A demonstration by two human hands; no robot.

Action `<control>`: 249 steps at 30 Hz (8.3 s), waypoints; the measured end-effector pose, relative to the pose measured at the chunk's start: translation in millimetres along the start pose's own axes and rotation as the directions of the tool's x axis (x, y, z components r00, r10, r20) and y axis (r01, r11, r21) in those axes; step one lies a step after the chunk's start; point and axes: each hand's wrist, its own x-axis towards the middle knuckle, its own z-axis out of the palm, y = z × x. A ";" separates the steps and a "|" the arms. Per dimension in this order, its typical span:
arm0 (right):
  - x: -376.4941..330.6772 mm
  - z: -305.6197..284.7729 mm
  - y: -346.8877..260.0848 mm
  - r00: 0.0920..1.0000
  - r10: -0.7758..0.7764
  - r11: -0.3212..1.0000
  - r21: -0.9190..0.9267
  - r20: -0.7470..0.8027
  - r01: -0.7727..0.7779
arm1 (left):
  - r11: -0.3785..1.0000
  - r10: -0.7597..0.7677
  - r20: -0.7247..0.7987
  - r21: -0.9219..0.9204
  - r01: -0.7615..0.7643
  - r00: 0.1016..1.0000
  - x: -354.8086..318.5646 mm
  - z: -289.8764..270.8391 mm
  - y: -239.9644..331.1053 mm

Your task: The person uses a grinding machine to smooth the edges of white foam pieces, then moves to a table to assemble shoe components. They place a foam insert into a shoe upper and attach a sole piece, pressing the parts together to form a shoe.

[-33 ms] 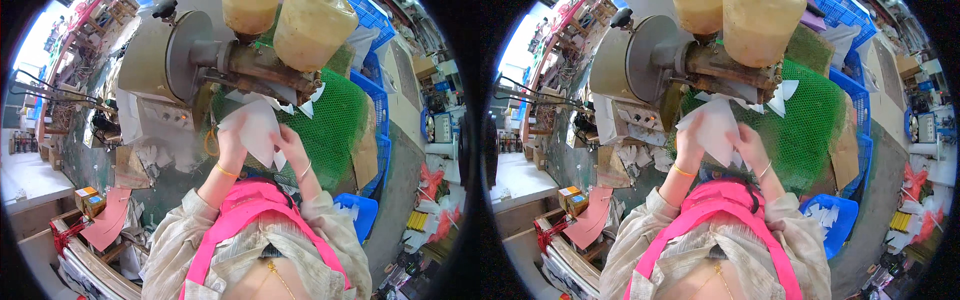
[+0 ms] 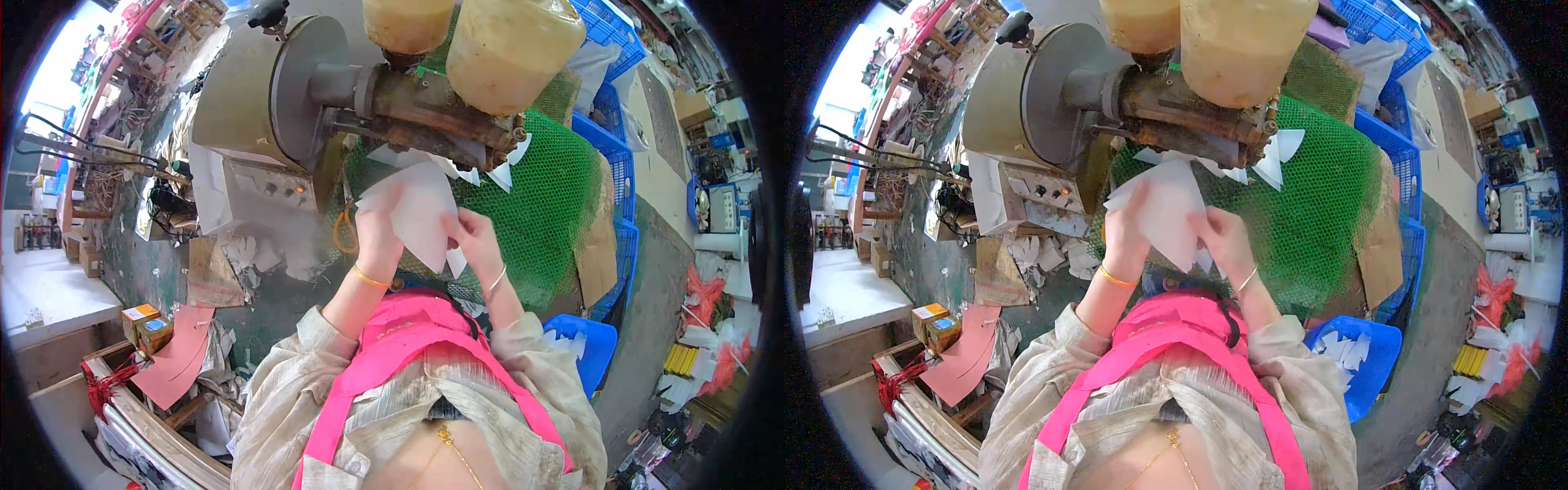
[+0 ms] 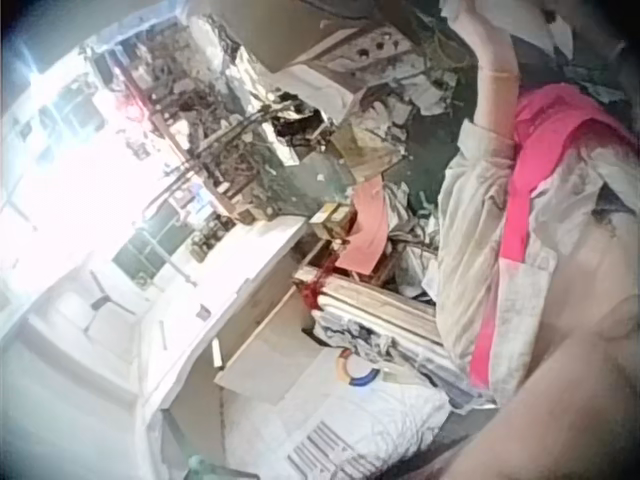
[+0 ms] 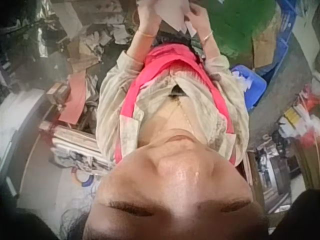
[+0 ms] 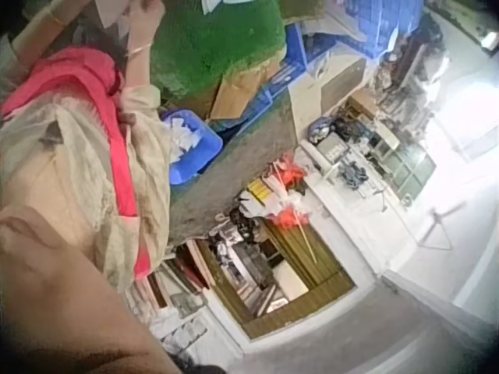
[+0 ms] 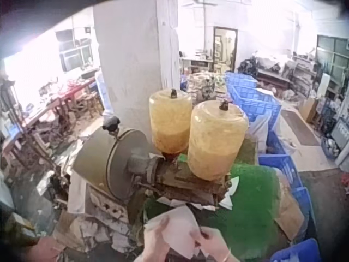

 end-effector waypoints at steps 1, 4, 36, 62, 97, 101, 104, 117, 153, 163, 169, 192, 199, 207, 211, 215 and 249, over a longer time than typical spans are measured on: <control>1.4 -7.0 4.1 1.000 -0.010 1.000 -0.020 -0.019 0.010 | 0.999 -0.031 -0.018 -0.005 0.031 0.999 1.2 -0.5 -0.4; 5.3 -7.7 -12.9 0.992 0.030 0.992 0.122 -0.124 -0.015 | 0.998 -0.063 0.059 0.024 0.062 0.996 -4.6 -0.1 -0.1; 19.1 -8.6 -26.6 0.984 0.139 0.957 0.269 -0.111 -0.105 | 1.000 -0.017 0.054 -0.014 0.018 0.998 -7.0 8.3 10.3; 7.5 -1.1 -4.4 0.999 0.010 1.000 0.011 0.041 -0.011 | 0.998 0.064 -0.002 -0.026 -0.064 0.998 7.2 -0.3 2.6; 1.9 -2.6 -18.3 0.988 -0.037 0.967 -0.254 -0.152 -0.003 | 0.998 0.070 0.021 -0.008 -0.070 0.997 1.9 12.2 -2.2; -7.5 11.6 -16.2 0.977 -0.118 0.993 -0.039 -0.180 0.112 | 0.990 0.139 0.001 -0.010 -0.139 0.990 5.7 13.1 -2.0; -8.4 1.4 -15.2 0.988 -0.050 0.987 -0.158 -0.149 0.026 | 0.996 0.083 -0.040 -0.019 -0.084 0.996 5.9 9.5 -3.7; 37.3 -19.8 -1.6 0.959 0.027 0.974 0.224 -0.282 0.038 | 0.985 0.141 0.033 0.094 -0.144 0.989 -2.4 16.3 5.6; 9.5 -14.6 -2.8 0.985 0.018 0.998 -0.061 -0.172 -0.028 | 0.995 0.090 -0.009 0.043 -0.089 0.996 3.3 8.5 3.3; 30.6 -12.3 -17.8 0.972 0.125 0.967 0.245 -0.201 -0.074 | 0.975 0.098 0.006 0.199 -0.098 0.995 7.1 3.7 1.0; 34.1 -23.6 -3.3 0.986 0.042 0.993 0.117 -0.160 -0.023 | 0.979 0.070 -0.025 0.194 -0.064 0.997 0.9 6.5 1.1; 21.6 -17.8 -10.7 0.977 0.096 0.948 0.281 0.191 -0.148 | 0.967 0.134 0.003 0.219 -0.131 0.991 -7.6 -13.3 9.2; 9.8 -12.6 -19.4 0.997 0.061 0.994 0.089 -0.052 -0.056 | 0.983 0.066 0.010 0.168 -0.066 0.998 -8.0 -0.1 7.1; 46.1 -12.8 -24.6 0.955 0.037 0.993 0.122 -0.293 -0.002 | 0.955 0.052 0.079 0.288 -0.072 0.996 5.0 6.9 4.7; 40.8 -11.3 -19.0 0.967 0.077 0.987 0.158 -0.242 -0.039 | 0.913 0.112 0.031 0.391 -0.116 0.993 10.1 0.9 8.7; 42.3 -18.5 -13.4 0.983 0.042 0.993 0.116 -0.177 -0.022 | 0.891 0.174 0.023 0.422 -0.167 0.985 14.2 -3.8 7.5; 1.9 -1.9 -16.5 0.989 0.050 0.996 0.060 0.139 -0.059 | 0.919 0.062 0.242 0.365 -0.150 0.968 -6.8 -0.2 24.9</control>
